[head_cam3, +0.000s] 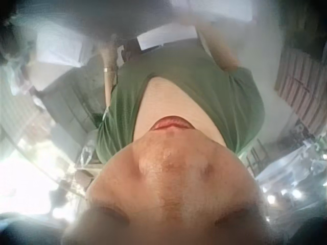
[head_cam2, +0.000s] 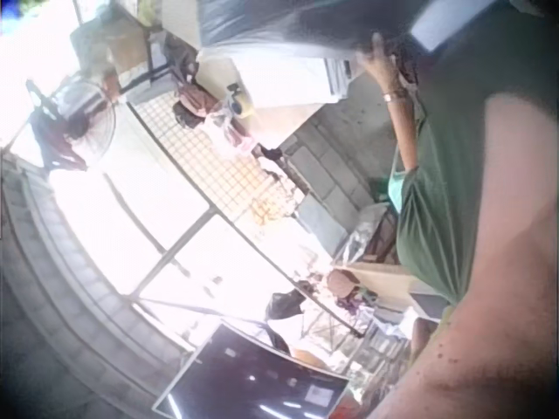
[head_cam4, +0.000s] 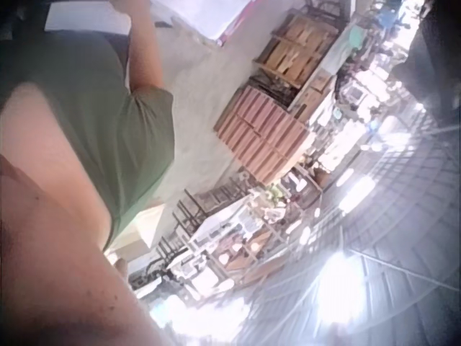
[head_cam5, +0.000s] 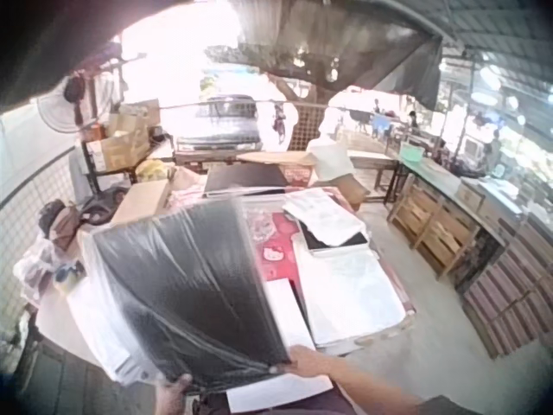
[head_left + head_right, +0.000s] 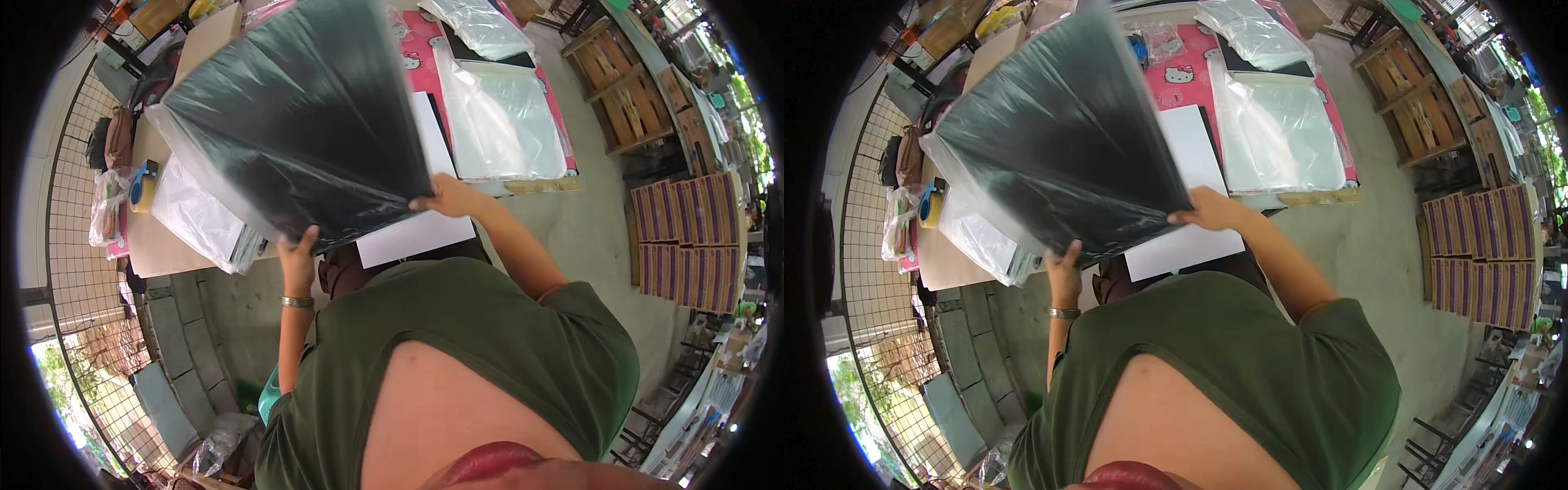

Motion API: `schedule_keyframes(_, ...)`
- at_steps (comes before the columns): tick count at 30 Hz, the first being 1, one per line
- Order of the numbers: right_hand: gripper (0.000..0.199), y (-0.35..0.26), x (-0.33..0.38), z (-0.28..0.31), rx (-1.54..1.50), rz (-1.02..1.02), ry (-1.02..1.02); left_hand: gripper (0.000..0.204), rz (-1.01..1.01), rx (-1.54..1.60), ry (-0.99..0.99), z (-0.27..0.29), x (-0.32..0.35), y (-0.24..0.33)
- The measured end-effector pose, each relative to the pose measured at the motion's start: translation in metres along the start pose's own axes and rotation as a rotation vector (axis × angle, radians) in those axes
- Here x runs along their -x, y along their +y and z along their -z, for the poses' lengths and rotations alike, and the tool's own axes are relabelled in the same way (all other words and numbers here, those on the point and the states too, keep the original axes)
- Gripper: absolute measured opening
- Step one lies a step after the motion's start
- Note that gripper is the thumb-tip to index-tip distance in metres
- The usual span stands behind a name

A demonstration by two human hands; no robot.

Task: The person places a black product and a white sheet into plastic bags one at a time, stacking the bagged items on a table.

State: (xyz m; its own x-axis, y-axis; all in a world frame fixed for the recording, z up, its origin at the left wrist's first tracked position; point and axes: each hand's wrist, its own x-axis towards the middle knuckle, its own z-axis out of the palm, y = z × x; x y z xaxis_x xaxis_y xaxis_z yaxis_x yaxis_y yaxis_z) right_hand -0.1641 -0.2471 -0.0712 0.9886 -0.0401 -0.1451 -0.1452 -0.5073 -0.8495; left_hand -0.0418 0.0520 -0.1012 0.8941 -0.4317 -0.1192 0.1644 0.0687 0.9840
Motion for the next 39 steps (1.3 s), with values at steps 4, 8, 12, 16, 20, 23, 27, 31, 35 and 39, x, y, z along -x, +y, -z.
schedule_keyframes(4, 0.033, -0.012, -0.038, 0.022, -0.027, -0.048, 0.086, 0.043, -0.106, 0.194, 0.301, 0.018, -0.023, 0.033)
schedule_keyframes(8, 0.015, 0.086, -0.022, 0.133, 0.398, -0.129, 1.283, 0.049, -0.046, 0.2, 0.602, 0.088, -0.054, 0.067)
schedule_keyframes(12, 0.03, 0.221, 0.063, 0.191, -0.44, -0.847, 1.229, 0.046, 0.002, 0.026, 0.654, 0.151, -0.081, 0.037)
schedule_keyframes(16, 0.032, 0.184, 0.053, 0.154, -0.704, -0.638, 0.559, 0.063, 0.012, -0.442, 0.975, 0.148, -0.076, 0.026)
schedule_keyframes(20, 0.031, 0.246, 0.062, 0.163, -0.023, -0.308, 1.402, 0.075, -0.096, -0.954, 0.998, 0.136, -0.077, 0.031)
schedule_keyframes(23, 0.041, 0.283, 0.073, 0.175, 0.511, -0.812, 1.137, 0.071, -0.321, -1.306, 0.742, 0.107, -0.072, 0.031)
schedule_keyframes(27, 0.05, 0.187, 0.02, 0.101, 0.268, -0.333, 0.631, 0.075, 0.249, -1.547, 0.384, 0.107, -0.061, 0.025)
schedule_keyframes(31, 0.028, 0.098, 0.03, 0.097, 0.3, -0.483, -0.164, 0.074, 0.197, -1.464, 0.528, 0.129, -0.063, -0.003)
schedule_keyframes(35, 0.027, 0.149, 0.046, 0.162, 0.2, -0.209, 1.048, 0.066, 0.247, -1.522, 0.611, 0.096, -0.076, 0.015)
schedule_keyframes(39, 0.038, 0.202, 0.039, 0.171, -0.722, -0.4, 1.042, 0.044, -0.236, -1.443, 0.633, 0.047, -0.084, 0.035)
